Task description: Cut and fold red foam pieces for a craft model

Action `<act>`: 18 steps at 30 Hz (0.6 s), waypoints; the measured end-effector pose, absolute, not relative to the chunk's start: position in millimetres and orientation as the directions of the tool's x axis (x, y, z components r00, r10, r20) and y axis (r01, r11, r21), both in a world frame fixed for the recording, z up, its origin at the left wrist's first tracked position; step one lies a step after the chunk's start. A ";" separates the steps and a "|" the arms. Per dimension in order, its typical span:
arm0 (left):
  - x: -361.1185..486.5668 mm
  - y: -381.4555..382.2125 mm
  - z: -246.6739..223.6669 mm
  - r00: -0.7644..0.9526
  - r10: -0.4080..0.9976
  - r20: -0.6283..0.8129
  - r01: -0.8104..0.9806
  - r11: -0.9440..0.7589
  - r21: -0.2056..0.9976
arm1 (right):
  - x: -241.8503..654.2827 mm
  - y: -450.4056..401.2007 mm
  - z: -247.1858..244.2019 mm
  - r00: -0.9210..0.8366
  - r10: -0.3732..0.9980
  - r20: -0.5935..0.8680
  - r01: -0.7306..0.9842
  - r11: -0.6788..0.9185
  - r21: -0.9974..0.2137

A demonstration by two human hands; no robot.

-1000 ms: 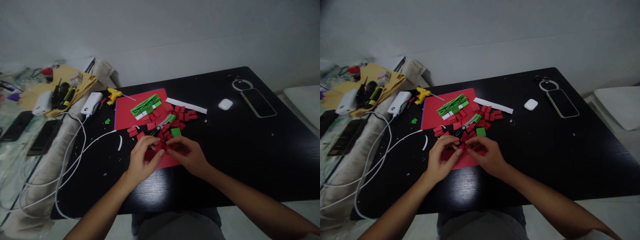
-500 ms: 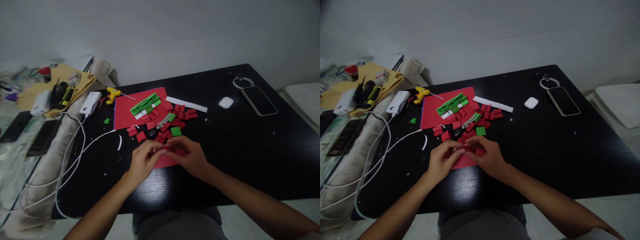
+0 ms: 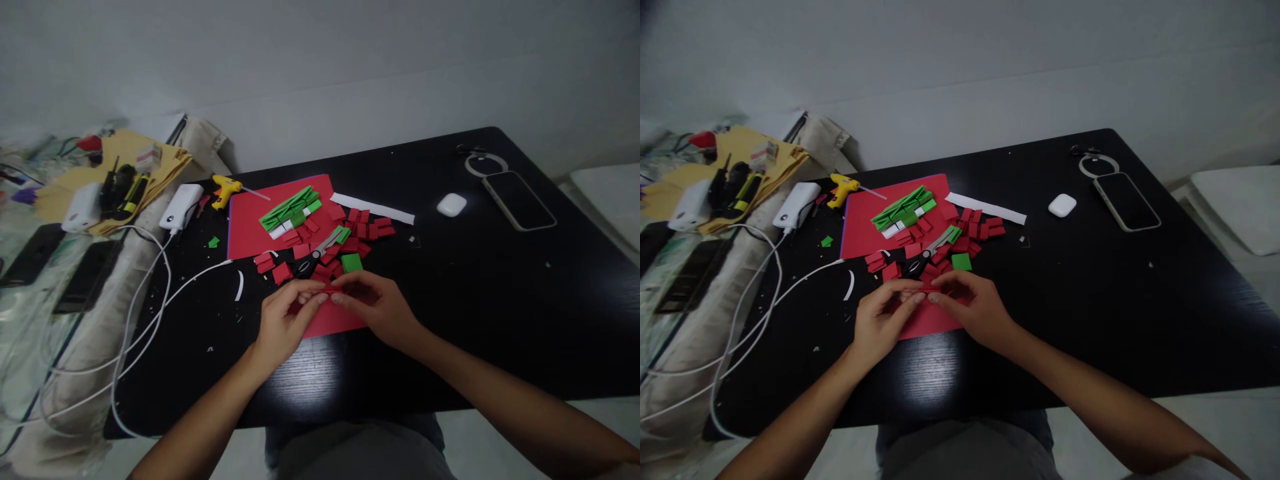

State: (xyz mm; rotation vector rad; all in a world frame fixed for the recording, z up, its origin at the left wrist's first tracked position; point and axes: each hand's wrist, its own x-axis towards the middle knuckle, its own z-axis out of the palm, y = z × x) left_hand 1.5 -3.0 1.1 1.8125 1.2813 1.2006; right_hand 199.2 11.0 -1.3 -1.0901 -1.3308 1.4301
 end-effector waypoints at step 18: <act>2.1 -3.3 2.8 0.127 0.929 0.346 0.417 -0.367 0.832 | 199.3 10.3 3.6 -0.137 0.987 -0.080 -0.009 -0.082 -0.997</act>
